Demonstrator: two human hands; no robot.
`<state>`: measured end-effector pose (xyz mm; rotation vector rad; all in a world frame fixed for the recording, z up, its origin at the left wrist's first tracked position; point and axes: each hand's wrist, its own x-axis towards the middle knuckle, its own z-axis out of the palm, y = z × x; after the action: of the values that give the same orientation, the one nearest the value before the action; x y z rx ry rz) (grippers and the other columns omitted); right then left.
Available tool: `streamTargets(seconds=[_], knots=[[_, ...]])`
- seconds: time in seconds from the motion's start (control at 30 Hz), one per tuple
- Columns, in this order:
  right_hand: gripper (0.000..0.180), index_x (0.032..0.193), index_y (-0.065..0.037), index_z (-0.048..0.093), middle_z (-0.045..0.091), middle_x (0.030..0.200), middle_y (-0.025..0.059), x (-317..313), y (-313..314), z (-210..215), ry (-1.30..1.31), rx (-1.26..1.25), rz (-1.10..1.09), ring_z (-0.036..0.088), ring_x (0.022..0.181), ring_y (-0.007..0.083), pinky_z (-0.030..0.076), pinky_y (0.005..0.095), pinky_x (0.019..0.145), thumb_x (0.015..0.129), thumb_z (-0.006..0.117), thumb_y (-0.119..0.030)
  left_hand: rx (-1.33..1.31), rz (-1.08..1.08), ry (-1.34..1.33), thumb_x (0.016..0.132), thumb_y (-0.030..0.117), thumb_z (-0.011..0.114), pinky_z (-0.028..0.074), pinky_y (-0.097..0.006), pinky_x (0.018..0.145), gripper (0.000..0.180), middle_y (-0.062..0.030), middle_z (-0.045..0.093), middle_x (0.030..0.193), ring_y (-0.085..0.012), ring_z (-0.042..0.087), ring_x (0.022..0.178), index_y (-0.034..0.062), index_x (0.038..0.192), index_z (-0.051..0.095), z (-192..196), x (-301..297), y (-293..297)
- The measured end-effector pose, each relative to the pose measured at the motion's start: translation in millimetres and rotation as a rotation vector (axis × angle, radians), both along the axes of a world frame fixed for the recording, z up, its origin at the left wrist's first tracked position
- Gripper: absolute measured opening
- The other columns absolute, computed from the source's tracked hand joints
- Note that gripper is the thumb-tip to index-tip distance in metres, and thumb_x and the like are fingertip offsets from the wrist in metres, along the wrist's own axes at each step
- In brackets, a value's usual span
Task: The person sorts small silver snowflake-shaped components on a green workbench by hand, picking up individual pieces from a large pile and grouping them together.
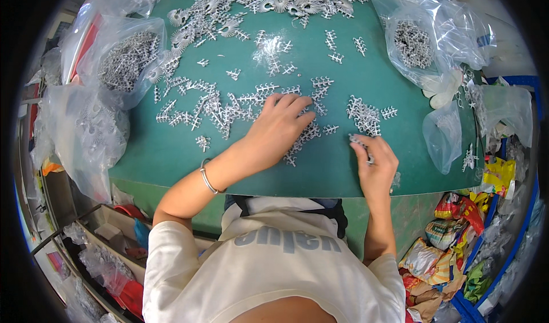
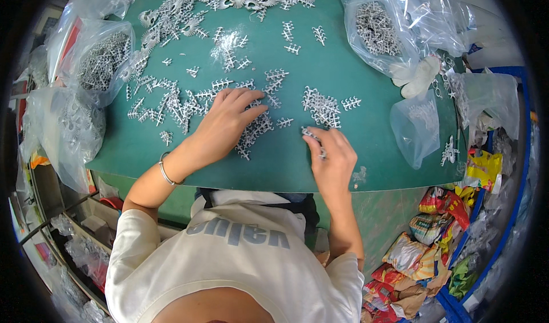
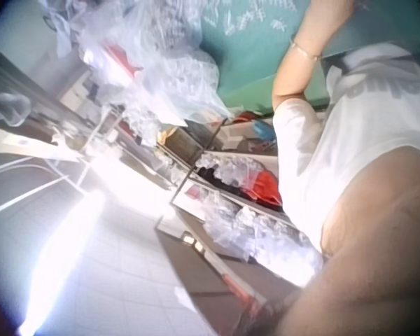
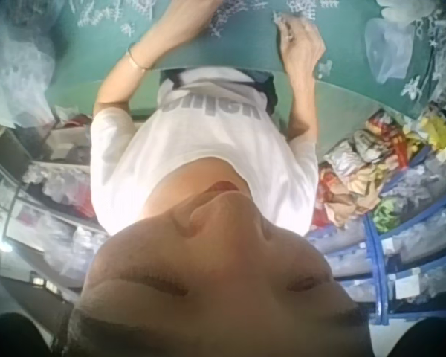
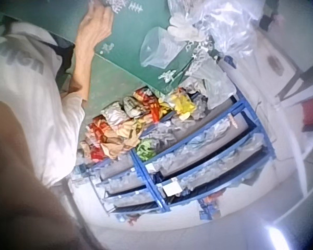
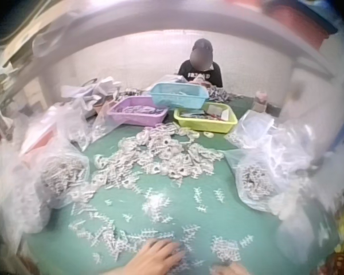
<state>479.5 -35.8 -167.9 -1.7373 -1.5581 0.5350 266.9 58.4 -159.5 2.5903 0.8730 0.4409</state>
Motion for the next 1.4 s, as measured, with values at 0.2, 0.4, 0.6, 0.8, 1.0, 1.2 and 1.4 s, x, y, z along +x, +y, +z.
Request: streamTargets(seconds=[0.2, 0.4, 0.6, 0.8, 1.0, 1.2, 1.4], knots=[[0.029, 0.076, -0.001, 0.042, 0.032, 0.075, 0.0031, 39.8, -2.8, 12.8, 1.693, -0.043, 0.07, 0.031, 0.056, 0.0108, 0.025, 0.0203, 0.044, 0.091, 0.047, -0.025, 0.003, -0.037, 0.001, 0.07, -0.006, 0.057, 0.036, -0.04, 0.091, 0.041, -0.0137, 0.05, 0.117, -0.0317, 0.047, 0.108, 0.002, 0.111, 0.055, 5.2, 5.9, 7.2], [0.014, 0.081, -0.003, 0.049, 0.046, 0.072, 0.0018, 51.0, 4.3, 7.6, 0.781, -0.054, -0.093, 0.039, 0.057, 0.0065, 0.031, 0.0219, 0.044, 0.082, 0.062, -0.009, -0.014, -0.03, -0.214, 0.075, 0.002, 0.062, 0.039, -0.04, 0.087, 0.04, -0.0126, 0.05, 0.116, -0.0312, 0.048, 0.104, 0.0043, 0.114, 0.052, 2.1, 56.2, 18.4], [0.03, 0.096, -0.004, 0.059, 0.05, 0.072, 0.0105, 31.7, 14.4, -2.4, -0.353, -0.023, -0.091, 0.052, 0.061, 0.0256, 0.042, 0.0344, 0.054, 0.071, 0.072, -0.012, -0.122, -0.094, -0.214, 0.073, 0.002, 0.065, 0.042, -0.039, 0.079, 0.037, -0.011, 0.053, 0.1, -0.0289, 0.053, 0.09, 0.0046, 0.108, 0.053, -9.8, 74.5, 29.4], [0.02, 0.085, -0.001, 0.056, 0.051, 0.077, 0.0111, 42.3, 12.6, 5.9, -0.12, 0.211, -0.22, 0.053, 0.063, 0.0258, 0.042, 0.0354, 0.055, 0.073, 0.07, -0.01, -0.272, 0.056, -0.405, 0.069, -0.009, 0.059, 0.045, -0.039, 0.068, 0.029, -0.0121, 0.052, 0.09, -0.0305, 0.054, 0.082, 0.0017, 0.096, 0.054, -3.3, 60.8, 23.3], [0.014, 0.084, -0.004, 0.059, 0.049, 0.074, 0.0098, 58.2, 3.8, 21.3, -0.216, -0.103, -0.087, 0.051, 0.058, 0.0242, 0.041, 0.0346, 0.054, 0.073, 0.068, -0.005, 0.076, 0.001, -0.412, 0.066, -0.014, 0.058, 0.048, -0.035, 0.068, 0.024, -0.0118, 0.053, 0.091, -0.0288, 0.057, 0.084, 0.0009, 0.084, 0.055, -12.0, 53.2, 26.8], [0.024, 0.095, -0.006, 0.062, 0.051, 0.08, 0.0097, 63.9, 38.0, 20.0, -0.308, 0.0, -0.193, 0.054, 0.063, 0.0296, 0.042, 0.0375, 0.057, 0.073, 0.07, -0.01, 0.02, -0.132, -0.292, 0.066, -0.011, 0.059, 0.047, -0.037, 0.074, 0.021, -0.0118, 0.056, 0.093, -0.0293, 0.058, 0.088, 0.0011, 0.084, 0.056, -16.2, 50.9, 19.3], [0.019, 0.08, -0.002, 0.05, 0.056, 0.084, 0.0074, 81.2, 47.4, -7.0, -0.006, 0.082, -0.063, 0.055, 0.064, 0.0228, 0.043, 0.0329, 0.056, 0.074, 0.068, -0.004, -0.107, -0.043, -0.281, 0.073, -0.006, 0.058, 0.044, -0.038, 0.08, 0.022, -0.0129, 0.058, 0.094, -0.0312, 0.056, 0.09, 0.0014, 0.093, 0.059, 5.2, 55.4, 23.1]])
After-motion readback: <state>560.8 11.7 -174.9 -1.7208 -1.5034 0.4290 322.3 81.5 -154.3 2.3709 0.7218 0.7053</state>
